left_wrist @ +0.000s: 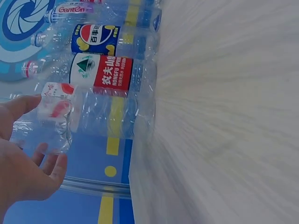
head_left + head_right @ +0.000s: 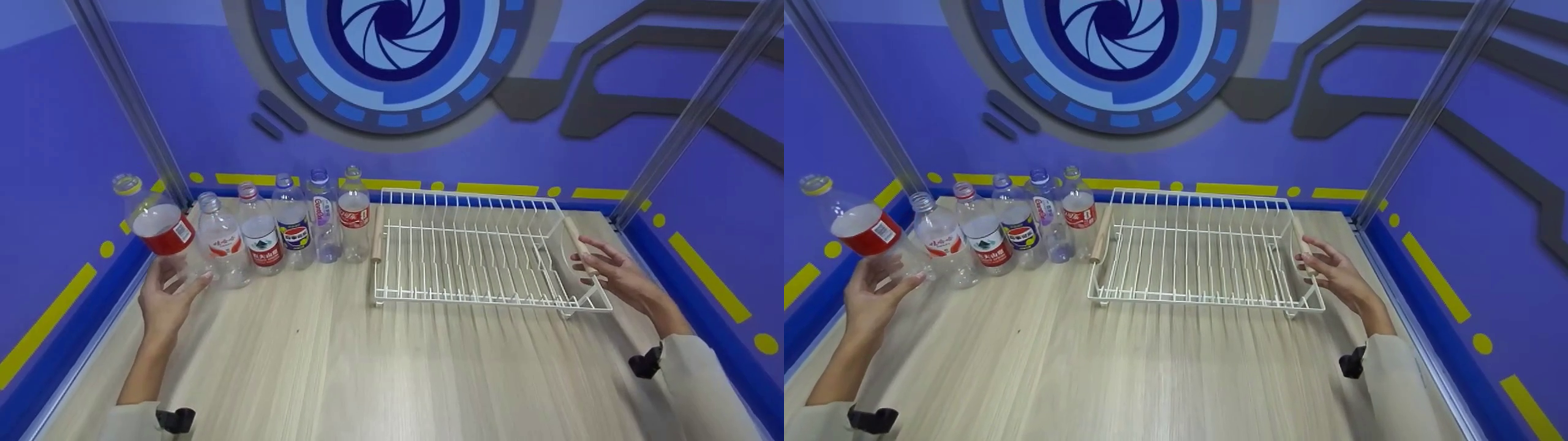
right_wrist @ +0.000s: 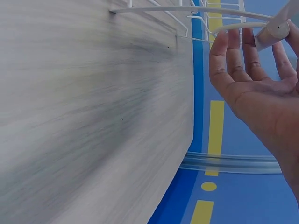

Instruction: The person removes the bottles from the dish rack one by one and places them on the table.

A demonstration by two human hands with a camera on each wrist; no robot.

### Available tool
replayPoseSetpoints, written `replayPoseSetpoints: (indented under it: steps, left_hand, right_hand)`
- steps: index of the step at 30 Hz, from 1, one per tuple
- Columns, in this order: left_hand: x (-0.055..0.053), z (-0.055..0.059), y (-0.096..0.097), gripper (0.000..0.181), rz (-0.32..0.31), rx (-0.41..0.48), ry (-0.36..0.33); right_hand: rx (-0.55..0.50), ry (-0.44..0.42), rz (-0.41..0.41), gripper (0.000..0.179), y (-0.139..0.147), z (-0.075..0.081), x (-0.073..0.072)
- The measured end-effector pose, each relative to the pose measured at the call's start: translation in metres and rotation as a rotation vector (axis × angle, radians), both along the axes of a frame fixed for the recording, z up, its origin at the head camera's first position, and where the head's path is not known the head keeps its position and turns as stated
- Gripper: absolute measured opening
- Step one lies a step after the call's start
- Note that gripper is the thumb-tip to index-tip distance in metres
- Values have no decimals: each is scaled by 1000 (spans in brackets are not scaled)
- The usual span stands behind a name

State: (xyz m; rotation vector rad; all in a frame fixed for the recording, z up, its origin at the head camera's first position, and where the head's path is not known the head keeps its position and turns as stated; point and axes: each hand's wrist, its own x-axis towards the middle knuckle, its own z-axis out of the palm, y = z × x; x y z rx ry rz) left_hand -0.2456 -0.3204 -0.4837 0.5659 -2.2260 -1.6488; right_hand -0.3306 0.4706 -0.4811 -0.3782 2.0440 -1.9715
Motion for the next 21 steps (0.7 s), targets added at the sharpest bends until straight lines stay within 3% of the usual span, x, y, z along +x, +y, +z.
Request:
replayPoseSetpoints:
  steps: [10, 21]
  left_hand:
    - [-9, -18, -10, 84, 56, -78, -55]
    - [-20, -40, -18, 82, 21, -105, -112]
  right_hand:
    - [43, -8, -7, 51, -3, 3, 0]
    - [96, -12, -38, 53, -3, 4, 5]
